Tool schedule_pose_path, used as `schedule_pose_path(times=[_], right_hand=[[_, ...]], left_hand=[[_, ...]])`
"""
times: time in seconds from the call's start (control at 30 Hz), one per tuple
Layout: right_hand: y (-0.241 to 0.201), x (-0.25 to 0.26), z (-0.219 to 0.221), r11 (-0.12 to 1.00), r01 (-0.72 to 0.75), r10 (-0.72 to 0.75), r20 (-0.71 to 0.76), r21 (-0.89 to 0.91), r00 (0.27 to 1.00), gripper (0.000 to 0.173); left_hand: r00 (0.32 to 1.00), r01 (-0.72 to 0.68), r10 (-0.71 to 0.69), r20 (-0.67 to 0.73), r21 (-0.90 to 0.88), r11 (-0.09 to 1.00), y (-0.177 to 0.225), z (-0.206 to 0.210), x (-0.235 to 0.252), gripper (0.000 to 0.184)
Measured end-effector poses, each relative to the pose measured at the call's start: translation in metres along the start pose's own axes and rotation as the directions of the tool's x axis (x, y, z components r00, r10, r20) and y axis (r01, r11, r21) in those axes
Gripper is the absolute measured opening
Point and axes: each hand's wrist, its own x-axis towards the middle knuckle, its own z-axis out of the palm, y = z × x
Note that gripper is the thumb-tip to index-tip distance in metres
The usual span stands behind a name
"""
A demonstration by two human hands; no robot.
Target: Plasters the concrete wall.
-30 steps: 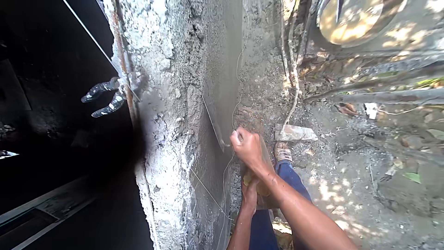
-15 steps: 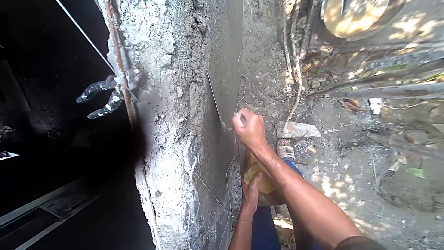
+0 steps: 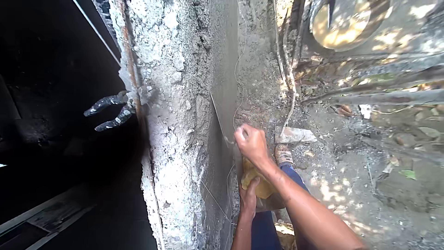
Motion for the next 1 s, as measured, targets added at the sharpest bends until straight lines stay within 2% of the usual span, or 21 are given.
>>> schedule_pose_path(times=[0.07, 0.13, 0.27, 0.37, 0.47, 0.57, 0.63, 0.7, 0.77, 0.9, 1.0], right_hand=[[-0.009, 0.019, -0.015, 0.999, 0.035, -0.037, 0.052, 0.037, 0.998, 0.037], [-0.008, 0.029, -0.015, 0.994, 0.103, -0.102, -0.038, 0.030, 0.994, 0.036], [-0.012, 0.005, -0.013, 0.998, 0.007, -0.010, -0.047, -0.062, 0.999, 0.035], [-0.024, 0.029, -0.019, 1.000, 0.009, -0.009, 0.019, 0.028, 1.000, 0.036], [-0.028, 0.038, -0.020, 0.996, 0.081, -0.077, -0.078, 0.047, 0.994, 0.037], [-0.013, 0.010, -0.004, 0.999, -0.047, 0.047, -0.033, -0.004, 0.998, 0.033], [-0.012, 0.013, -0.003, 0.996, -0.087, 0.087, 0.018, 0.011, 0.996, 0.034], [-0.016, 0.026, -0.017, 0.997, -0.055, 0.052, 0.052, 0.062, 0.997, 0.037], [-0.019, 0.030, -0.020, 0.996, -0.022, 0.022, 0.005, 0.083, 1.000, 0.040], [-0.020, 0.012, -0.001, 0.993, -0.114, 0.115, -0.025, 0.021, 0.993, 0.034], [-0.022, 0.049, -0.009, 0.992, -0.116, 0.114, 0.029, 0.059, 0.993, 0.036]], left_hand=[[0.999, 0.038, -0.037, -0.028, 0.041, 0.998, 0.001, -0.004, -0.003, 0.062], [0.998, 0.051, -0.048, -0.041, 0.063, 0.997, -0.002, -0.005, -0.002, 0.062], [0.999, 0.032, -0.031, -0.030, 0.046, 0.998, -0.001, -0.002, 0.002, 0.060], [0.999, 0.031, -0.029, -0.047, 0.044, 0.999, 0.003, -0.003, 0.001, 0.059], [0.999, 0.023, -0.022, -0.043, 0.037, 0.999, 0.003, 0.000, 0.001, 0.059], [1.000, -0.014, 0.014, -0.022, 0.005, 1.000, 0.009, 0.005, 0.004, 0.057], [1.000, -0.026, 0.026, -0.010, -0.010, 1.000, 0.015, 0.006, 0.006, 0.058], [1.000, -0.005, 0.005, -0.023, 0.034, 0.999, 0.015, -0.002, 0.003, 0.059], [1.000, -0.010, 0.011, -0.028, 0.050, 0.999, 0.014, -0.002, 0.006, 0.058], [0.999, -0.025, 0.025, -0.024, 0.009, 1.000, 0.016, 0.000, 0.010, 0.054], [0.999, 0.002, 0.000, -0.042, 0.054, 0.999, 0.019, -0.009, 0.009, 0.061]])
